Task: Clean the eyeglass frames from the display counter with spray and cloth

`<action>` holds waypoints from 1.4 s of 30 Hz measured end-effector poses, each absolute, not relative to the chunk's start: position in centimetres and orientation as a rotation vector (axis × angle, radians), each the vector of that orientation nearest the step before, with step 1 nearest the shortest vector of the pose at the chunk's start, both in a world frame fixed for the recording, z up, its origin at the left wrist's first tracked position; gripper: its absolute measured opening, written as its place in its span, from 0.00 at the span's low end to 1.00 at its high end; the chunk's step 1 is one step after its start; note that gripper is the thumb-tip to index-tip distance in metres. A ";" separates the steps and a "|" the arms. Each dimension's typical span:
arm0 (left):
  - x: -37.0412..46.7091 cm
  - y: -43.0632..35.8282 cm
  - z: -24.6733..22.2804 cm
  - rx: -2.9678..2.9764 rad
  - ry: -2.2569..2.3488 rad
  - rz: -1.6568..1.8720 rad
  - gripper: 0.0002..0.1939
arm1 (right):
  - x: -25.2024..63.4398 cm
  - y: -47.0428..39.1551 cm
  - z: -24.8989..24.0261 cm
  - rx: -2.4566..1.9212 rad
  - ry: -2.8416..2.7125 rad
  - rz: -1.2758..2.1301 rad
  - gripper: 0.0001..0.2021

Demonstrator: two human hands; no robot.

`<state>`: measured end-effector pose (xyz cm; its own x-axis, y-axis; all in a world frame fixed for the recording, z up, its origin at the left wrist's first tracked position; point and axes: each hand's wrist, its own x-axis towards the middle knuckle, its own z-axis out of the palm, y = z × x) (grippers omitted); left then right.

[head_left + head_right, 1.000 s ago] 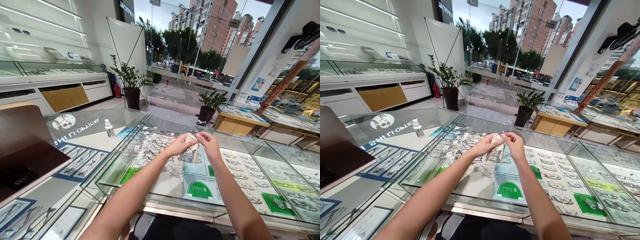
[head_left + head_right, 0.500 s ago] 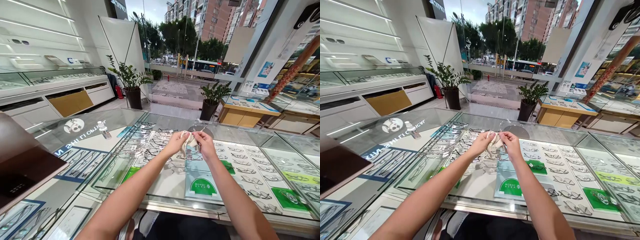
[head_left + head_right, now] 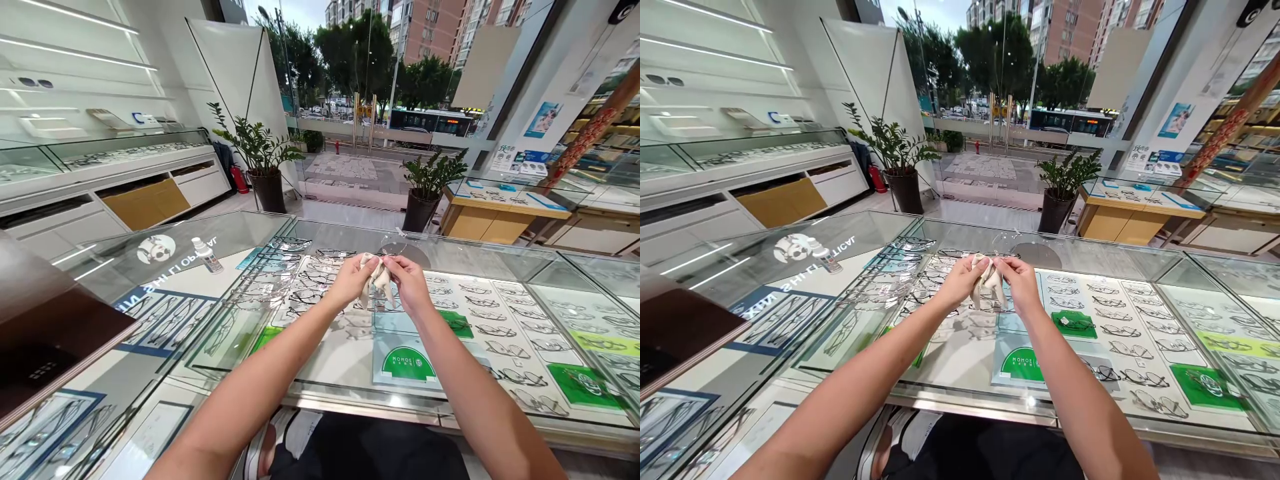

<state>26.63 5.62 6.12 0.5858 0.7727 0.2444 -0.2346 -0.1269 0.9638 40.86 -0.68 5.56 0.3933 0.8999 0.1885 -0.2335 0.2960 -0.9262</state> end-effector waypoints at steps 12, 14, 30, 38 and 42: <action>26.4 5.8 6.0 1.540 0.498 0.904 0.29 | 40.4 -0.6 5.7 -1.004 -0.768 0.884 0.16; 26.6 5.7 5.9 1.530 0.524 0.944 0.29 | 40.1 -0.8 5.7 -0.994 -0.796 0.882 0.16; 26.4 5.7 6.3 1.547 0.451 0.918 0.29 | 41.1 -0.8 6.0 -0.990 -0.856 0.867 0.16; 26.9 5.2 6.0 1.461 0.491 0.934 0.31 | 40.8 -1.2 6.6 -0.984 -0.880 0.870 0.17; 26.9 5.2 5.9 1.472 0.498 0.937 0.33 | 41.3 -1.2 6.7 -1.013 -0.868 0.830 0.17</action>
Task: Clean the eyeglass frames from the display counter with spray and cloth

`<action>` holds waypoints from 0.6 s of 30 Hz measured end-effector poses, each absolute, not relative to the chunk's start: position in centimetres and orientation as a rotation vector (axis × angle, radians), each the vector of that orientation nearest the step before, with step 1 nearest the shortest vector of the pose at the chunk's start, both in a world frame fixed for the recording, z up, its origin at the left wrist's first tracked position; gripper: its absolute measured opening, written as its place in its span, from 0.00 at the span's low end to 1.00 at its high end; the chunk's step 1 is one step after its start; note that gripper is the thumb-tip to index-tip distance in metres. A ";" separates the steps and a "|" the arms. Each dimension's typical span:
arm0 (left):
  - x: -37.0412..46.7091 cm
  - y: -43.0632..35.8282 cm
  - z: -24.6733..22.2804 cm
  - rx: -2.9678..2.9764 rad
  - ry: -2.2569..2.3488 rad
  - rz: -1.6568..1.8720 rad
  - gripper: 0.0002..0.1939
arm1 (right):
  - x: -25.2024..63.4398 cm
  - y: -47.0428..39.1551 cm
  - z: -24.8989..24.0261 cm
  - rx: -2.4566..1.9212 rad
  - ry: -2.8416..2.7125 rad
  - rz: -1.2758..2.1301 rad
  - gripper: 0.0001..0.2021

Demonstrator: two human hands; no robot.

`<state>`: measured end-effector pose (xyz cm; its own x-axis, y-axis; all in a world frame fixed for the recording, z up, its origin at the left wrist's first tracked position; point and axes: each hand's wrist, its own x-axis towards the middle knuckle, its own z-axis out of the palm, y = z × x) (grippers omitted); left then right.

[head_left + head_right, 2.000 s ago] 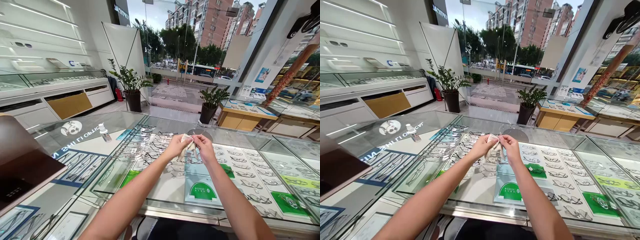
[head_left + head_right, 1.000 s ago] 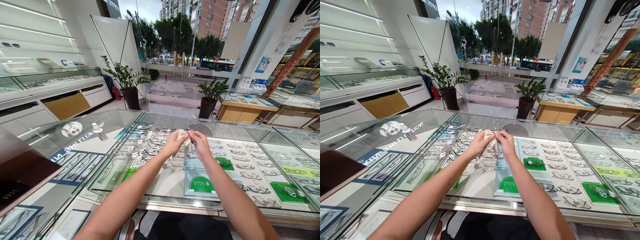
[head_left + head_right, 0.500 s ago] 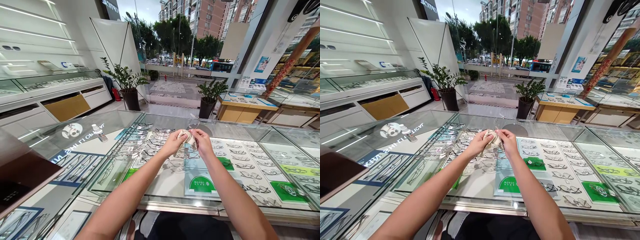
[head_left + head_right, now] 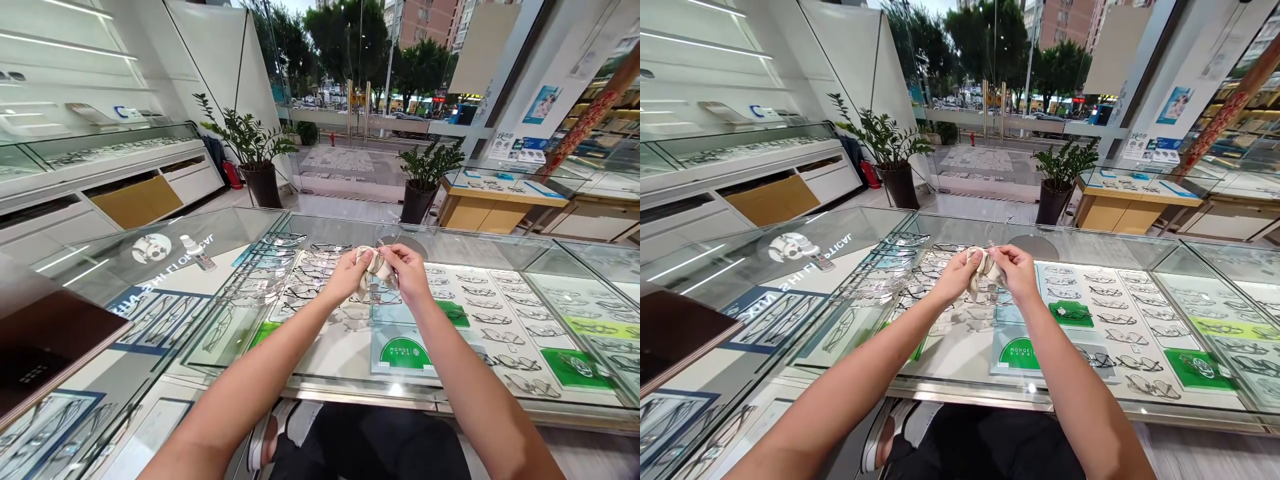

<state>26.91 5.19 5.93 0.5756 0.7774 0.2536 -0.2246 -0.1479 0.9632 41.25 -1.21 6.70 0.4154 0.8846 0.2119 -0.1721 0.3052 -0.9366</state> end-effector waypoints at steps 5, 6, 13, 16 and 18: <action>26.9 5.7 5.5 1.372 0.511 1.025 0.32 | 42.0 -1.2 7.2 -0.993 -0.813 0.748 0.17; 26.9 6.0 5.4 1.332 0.521 1.049 0.33 | 42.3 -1.2 7.4 -0.982 -0.798 0.724 0.17; 26.3 7.0 6.2 1.121 0.530 1.114 0.33 | 44.8 -1.2 8.0 -0.891 -0.661 0.635 0.16; 26.3 5.6 6.7 1.170 0.486 0.945 0.32 | 45.4 -1.1 7.8 -0.886 -0.622 0.632 0.17; 26.3 4.5 6.9 1.228 0.443 0.826 0.31 | 45.5 -1.0 7.8 -0.876 -0.611 0.634 0.18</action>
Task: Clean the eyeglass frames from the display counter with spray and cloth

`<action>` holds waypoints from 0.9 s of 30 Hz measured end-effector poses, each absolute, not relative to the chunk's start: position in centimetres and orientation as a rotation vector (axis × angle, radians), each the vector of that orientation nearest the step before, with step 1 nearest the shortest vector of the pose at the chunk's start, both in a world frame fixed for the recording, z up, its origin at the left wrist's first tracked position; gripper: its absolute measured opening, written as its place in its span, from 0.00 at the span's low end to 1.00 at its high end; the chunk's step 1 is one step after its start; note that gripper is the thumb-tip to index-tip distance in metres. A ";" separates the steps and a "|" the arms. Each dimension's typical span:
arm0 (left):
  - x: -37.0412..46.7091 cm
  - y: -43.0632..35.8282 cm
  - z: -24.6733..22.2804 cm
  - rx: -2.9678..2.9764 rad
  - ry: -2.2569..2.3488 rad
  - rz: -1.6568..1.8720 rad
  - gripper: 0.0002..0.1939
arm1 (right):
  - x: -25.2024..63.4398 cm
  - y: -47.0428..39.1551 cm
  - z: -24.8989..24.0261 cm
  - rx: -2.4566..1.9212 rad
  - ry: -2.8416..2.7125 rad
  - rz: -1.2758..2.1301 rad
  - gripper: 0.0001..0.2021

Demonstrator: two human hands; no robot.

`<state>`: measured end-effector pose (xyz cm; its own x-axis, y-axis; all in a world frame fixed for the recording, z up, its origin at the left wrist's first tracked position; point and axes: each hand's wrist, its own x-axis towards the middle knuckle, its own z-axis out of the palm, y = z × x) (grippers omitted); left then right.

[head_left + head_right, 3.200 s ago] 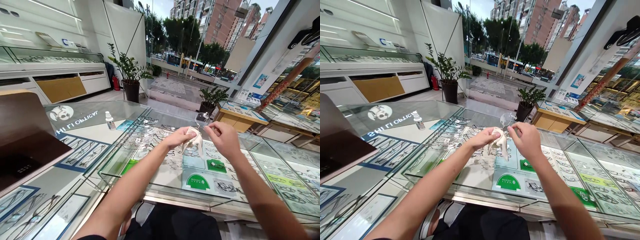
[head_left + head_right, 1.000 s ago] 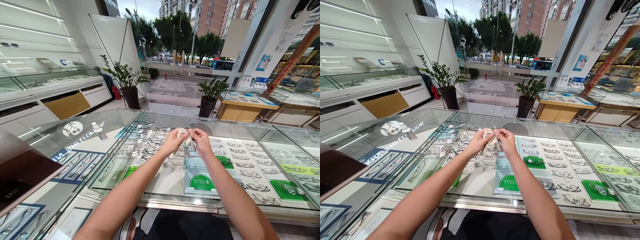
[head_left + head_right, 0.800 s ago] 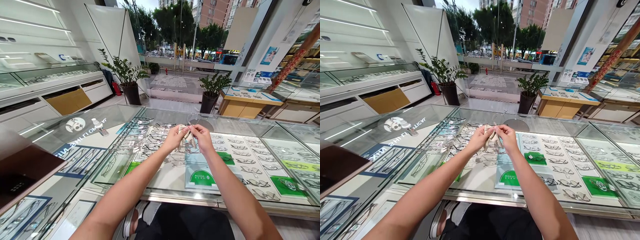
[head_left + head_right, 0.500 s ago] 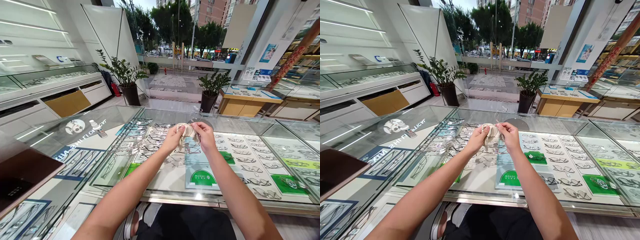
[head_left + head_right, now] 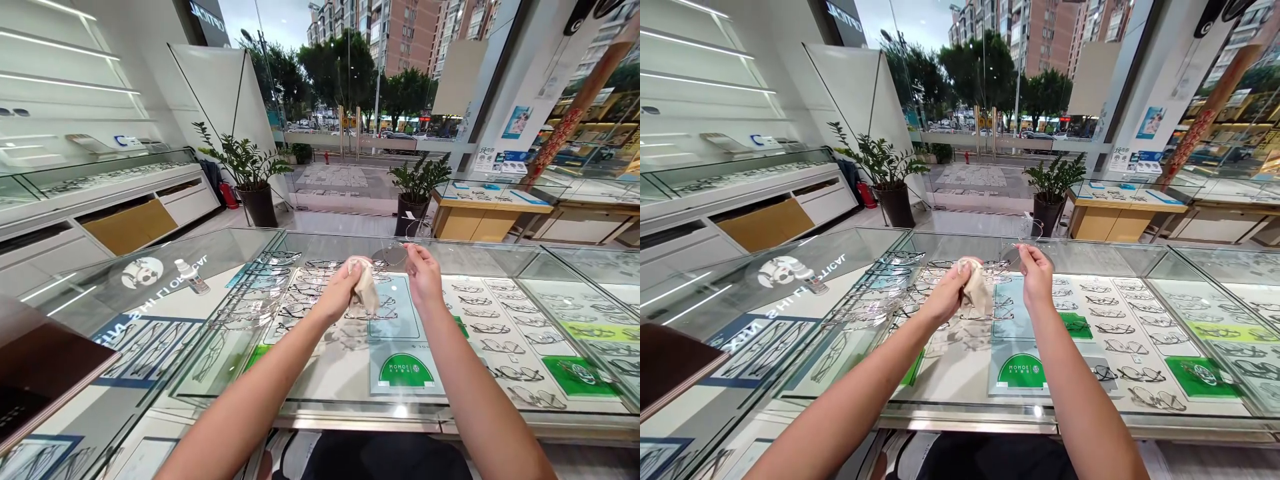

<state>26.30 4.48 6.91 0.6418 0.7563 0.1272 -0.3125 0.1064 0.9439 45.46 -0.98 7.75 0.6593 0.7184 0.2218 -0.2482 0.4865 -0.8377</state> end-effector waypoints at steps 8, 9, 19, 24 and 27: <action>26.1 1.9 6.9 1.307 0.192 0.264 0.30 | 45.7 -0.8 7.7 -0.852 -0.611 0.614 0.19; 26.1 1.7 6.9 1.351 0.179 0.198 0.30 | 45.7 -0.8 7.7 -0.847 -0.607 0.618 0.19; 27.3 0.2 4.3 1.502 0.078 -0.142 0.36 | 45.8 -0.9 7.8 -0.836 -0.608 0.621 0.18; 27.2 0.3 4.0 1.798 0.209 -0.114 0.30 | 45.9 -0.9 8.0 -0.844 -0.623 0.636 0.18; 27.1 0.3 4.2 2.068 0.199 0.002 0.25 | 45.9 -1.0 8.0 -0.833 -0.622 0.644 0.18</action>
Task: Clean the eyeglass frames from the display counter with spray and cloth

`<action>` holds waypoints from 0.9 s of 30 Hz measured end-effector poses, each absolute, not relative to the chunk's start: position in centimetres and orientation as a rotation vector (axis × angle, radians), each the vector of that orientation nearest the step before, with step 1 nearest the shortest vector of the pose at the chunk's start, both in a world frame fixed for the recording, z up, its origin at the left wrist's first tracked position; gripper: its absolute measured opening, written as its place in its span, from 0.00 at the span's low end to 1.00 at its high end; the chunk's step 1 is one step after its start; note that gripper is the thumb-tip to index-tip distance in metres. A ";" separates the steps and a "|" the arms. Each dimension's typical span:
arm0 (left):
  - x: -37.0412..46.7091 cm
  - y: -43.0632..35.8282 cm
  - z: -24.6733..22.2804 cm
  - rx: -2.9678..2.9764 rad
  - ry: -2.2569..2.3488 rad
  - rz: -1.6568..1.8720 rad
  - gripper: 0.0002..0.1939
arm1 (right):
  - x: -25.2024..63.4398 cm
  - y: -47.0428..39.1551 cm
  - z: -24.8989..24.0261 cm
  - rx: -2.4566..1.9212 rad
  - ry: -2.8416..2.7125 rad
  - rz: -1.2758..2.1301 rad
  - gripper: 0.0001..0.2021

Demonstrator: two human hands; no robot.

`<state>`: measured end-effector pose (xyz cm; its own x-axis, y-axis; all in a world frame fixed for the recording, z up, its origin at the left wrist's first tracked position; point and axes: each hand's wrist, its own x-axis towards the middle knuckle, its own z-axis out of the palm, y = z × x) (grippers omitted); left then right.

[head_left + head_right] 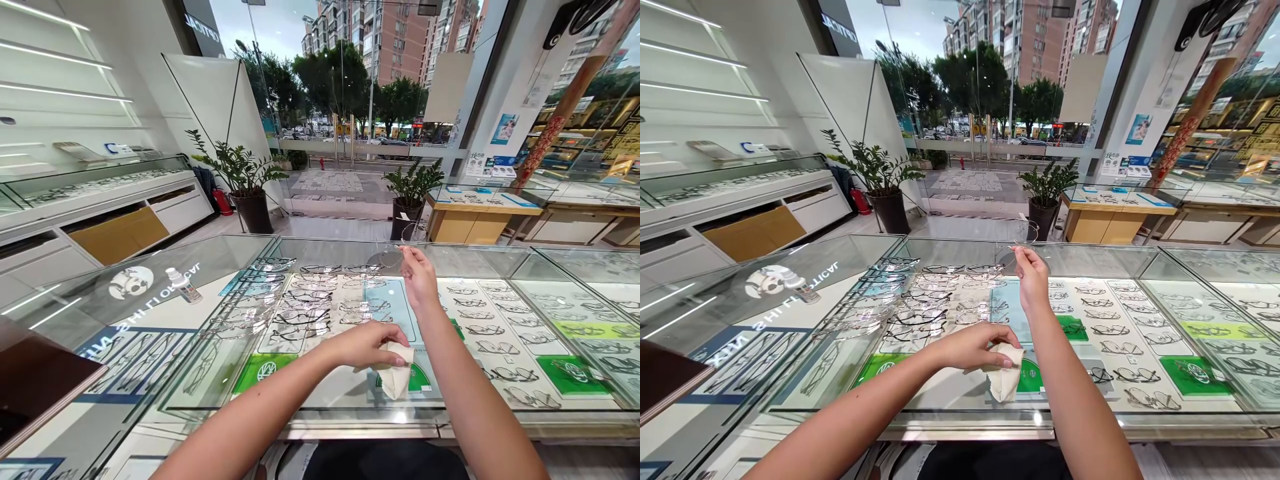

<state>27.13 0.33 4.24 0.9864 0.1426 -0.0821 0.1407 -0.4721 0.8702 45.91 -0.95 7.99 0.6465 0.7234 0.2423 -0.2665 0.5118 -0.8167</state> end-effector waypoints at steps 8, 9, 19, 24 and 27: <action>27.2 0.0 4.6 1.898 0.138 0.181 0.21 | 45.8 -1.1 8.2 -0.844 -0.653 0.651 0.19; 27.3 0.3 4.6 1.818 0.171 0.240 0.20 | 45.8 -1.2 8.2 -0.844 -0.656 0.651 0.19; 26.8 5.8 5.7 1.077 0.495 0.787 0.21 | 45.2 -1.6 8.2 -0.910 -0.812 0.627 0.16; 26.6 6.1 5.7 1.001 0.493 0.727 0.23 | 44.7 -1.9 8.3 -0.969 -0.920 0.669 0.17; 26.6 6.1 5.7 0.994 0.498 0.668 0.24 | 44.4 -2.1 8.4 -0.979 -0.991 0.705 0.16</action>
<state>26.64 6.13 5.71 0.6990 0.7104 -0.0822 -0.2806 0.3781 0.8822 44.44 -2.14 8.42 0.3991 0.8458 0.3540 -0.0579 0.4086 -0.9109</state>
